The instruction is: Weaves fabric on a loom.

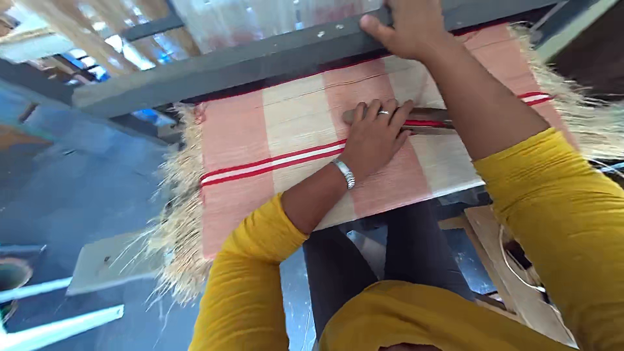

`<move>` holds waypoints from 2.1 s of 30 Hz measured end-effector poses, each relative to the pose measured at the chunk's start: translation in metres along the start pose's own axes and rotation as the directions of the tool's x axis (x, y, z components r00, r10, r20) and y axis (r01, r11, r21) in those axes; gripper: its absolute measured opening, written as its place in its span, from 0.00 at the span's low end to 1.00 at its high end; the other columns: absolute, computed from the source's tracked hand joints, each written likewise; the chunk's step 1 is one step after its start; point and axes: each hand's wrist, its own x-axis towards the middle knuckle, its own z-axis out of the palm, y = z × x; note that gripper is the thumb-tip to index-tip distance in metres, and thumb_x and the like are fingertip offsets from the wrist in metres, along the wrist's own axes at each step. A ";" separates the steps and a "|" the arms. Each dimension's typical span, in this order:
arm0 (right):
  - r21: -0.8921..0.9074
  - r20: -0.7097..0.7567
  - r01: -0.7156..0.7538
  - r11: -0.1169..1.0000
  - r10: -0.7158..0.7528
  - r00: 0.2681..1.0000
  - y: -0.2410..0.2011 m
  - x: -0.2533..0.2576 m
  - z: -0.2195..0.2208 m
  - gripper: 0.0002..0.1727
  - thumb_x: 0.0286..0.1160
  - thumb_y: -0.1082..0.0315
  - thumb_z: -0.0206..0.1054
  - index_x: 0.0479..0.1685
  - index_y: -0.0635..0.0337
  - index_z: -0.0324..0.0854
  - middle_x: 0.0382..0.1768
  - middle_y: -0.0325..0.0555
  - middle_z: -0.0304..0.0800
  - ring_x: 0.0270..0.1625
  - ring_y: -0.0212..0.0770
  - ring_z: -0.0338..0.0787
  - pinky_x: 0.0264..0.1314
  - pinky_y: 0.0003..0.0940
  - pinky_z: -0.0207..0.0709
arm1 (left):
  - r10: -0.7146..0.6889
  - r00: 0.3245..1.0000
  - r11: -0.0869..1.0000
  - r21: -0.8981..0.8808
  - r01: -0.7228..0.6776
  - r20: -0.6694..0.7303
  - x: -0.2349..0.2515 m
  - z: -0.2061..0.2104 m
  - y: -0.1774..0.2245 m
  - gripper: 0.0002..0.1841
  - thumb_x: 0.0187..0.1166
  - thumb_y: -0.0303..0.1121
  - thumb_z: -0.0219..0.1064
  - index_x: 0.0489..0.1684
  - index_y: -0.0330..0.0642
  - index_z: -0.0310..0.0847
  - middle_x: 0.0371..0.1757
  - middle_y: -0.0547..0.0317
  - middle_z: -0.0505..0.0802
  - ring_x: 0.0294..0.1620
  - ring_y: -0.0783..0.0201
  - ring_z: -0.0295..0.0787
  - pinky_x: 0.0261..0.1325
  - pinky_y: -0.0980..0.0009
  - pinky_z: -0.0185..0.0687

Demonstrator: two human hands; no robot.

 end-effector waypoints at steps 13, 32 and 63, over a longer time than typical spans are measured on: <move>0.659 -0.110 0.112 0.744 -0.052 0.993 0.103 -0.134 -0.014 0.19 0.91 0.63 0.53 0.60 0.64 0.86 0.57 0.47 0.93 0.60 0.34 0.91 0.68 0.38 0.84 | 0.011 0.963 0.990 -0.130 -0.047 -0.269 0.010 -0.043 -0.036 0.30 0.89 0.55 0.50 0.85 0.51 0.71 0.73 0.44 0.84 0.75 0.42 0.76 0.75 0.37 0.65; -0.007 -0.482 0.152 0.988 -0.137 0.866 0.066 -0.064 0.030 0.30 0.93 0.54 0.52 0.23 0.66 0.81 0.29 0.55 0.88 0.47 0.56 0.88 0.59 0.53 0.74 | 0.089 0.996 0.991 -0.105 -0.089 0.000 -0.013 -0.032 -0.098 0.39 0.72 0.75 0.59 0.66 0.52 0.84 0.61 0.49 0.90 0.64 0.45 0.84 0.71 0.41 0.69; 0.470 0.047 0.302 0.829 -0.366 0.930 -0.019 -0.116 0.026 0.16 0.81 0.50 0.68 0.48 0.52 0.90 0.47 0.41 0.82 0.48 0.36 0.84 0.52 0.36 0.83 | -0.016 0.997 0.958 -0.287 -0.008 -0.081 -0.014 -0.048 -0.097 0.15 0.87 0.38 0.53 0.62 0.50 0.84 0.60 0.65 0.89 0.71 0.61 0.77 0.82 0.43 0.55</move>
